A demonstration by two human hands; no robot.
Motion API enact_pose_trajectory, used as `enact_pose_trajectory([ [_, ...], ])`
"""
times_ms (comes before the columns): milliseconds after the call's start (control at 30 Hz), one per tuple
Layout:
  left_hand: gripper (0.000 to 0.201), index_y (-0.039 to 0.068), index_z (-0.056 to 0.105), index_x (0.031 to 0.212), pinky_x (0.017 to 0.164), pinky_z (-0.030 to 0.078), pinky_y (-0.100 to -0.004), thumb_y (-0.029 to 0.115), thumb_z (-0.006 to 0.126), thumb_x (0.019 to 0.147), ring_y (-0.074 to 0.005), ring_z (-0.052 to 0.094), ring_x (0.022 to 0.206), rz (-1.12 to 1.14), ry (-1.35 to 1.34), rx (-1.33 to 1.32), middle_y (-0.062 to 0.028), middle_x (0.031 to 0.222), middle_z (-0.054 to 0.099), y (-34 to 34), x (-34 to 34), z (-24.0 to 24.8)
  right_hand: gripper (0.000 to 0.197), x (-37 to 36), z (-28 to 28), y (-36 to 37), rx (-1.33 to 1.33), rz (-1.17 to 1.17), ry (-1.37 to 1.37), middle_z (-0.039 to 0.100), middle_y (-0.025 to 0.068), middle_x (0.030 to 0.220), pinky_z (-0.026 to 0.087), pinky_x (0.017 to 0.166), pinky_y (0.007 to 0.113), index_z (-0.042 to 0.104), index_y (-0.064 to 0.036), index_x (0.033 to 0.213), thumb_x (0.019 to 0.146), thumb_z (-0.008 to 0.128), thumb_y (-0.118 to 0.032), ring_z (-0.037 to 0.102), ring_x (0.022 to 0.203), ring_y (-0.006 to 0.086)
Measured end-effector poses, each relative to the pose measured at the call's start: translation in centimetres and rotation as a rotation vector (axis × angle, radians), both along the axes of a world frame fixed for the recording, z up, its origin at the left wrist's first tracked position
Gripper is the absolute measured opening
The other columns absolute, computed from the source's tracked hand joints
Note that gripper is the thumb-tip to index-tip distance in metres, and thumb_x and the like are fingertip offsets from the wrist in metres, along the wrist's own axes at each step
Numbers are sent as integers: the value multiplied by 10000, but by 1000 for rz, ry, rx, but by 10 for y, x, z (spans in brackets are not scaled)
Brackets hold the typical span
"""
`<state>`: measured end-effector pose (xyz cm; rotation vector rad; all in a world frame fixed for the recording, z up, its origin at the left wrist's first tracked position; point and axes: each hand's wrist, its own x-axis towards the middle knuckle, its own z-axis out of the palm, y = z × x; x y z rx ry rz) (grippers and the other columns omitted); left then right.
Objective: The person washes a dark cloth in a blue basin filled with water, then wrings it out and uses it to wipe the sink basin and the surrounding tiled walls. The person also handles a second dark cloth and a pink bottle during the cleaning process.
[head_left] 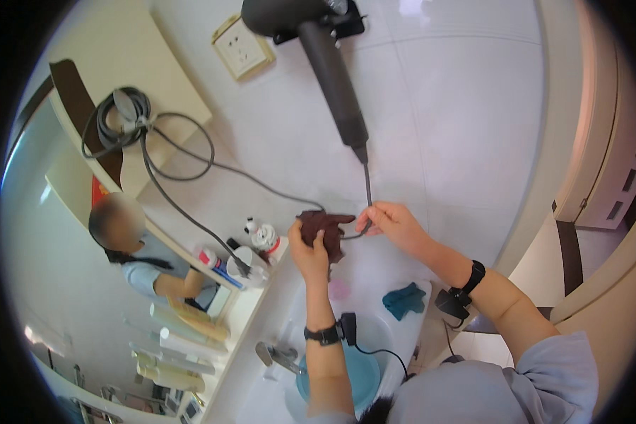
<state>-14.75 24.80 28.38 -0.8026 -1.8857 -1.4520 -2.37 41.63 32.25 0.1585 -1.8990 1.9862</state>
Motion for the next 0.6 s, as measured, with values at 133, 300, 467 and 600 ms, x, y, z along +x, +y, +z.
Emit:
enact_pose_trajectory([
  [133, 421, -23, 480, 1150, 924, 405, -344, -26, 621, 753, -254, 532, 1037, -86, -7, 189, -131, 1110, 533, 6, 49, 47, 307, 7, -1, 7, -23, 16, -29, 604, 72, 1024, 478, 818, 290, 548, -42, 1153, 972, 439, -264, 568, 947, 129],
  [300, 481, -10, 386, 1245, 943, 421, -330, -53, 544, 792, -231, 536, 1060, -330, 137, 304, -138, 1178, 508, 32, 105, 78, 496, 46, 16, -2, 19, 2, 215, 451, 136, 1255, 411, 937, 322, 274, -82, 1392, 959, 477, -216, 483, 1114, 187],
  [467, 543, -4, 281, 1323, 1022, 345, -376, -2, 511, 832, -260, 470, 1172, -515, 217, 148, -176, 1269, 439, 84, 119, 73, 622, 85, 28, -11, 63, -181, 405, 392, 141, 1293, 326, 1025, 337, 180, -54, 1411, 915, 547, -131, 404, 1202, 200],
  [600, 606, -10, 174, 1382, 1050, 293, -370, 113, 513, 895, -259, 371, 1251, -722, -2, 95, -162, 1356, 331, 105, 139, 57, 528, 101, 24, 14, -19, -305, 362, 439, 136, 1251, 347, 1012, 332, 271, -39, 1350, 904, 547, -104, 438, 1168, 196],
])
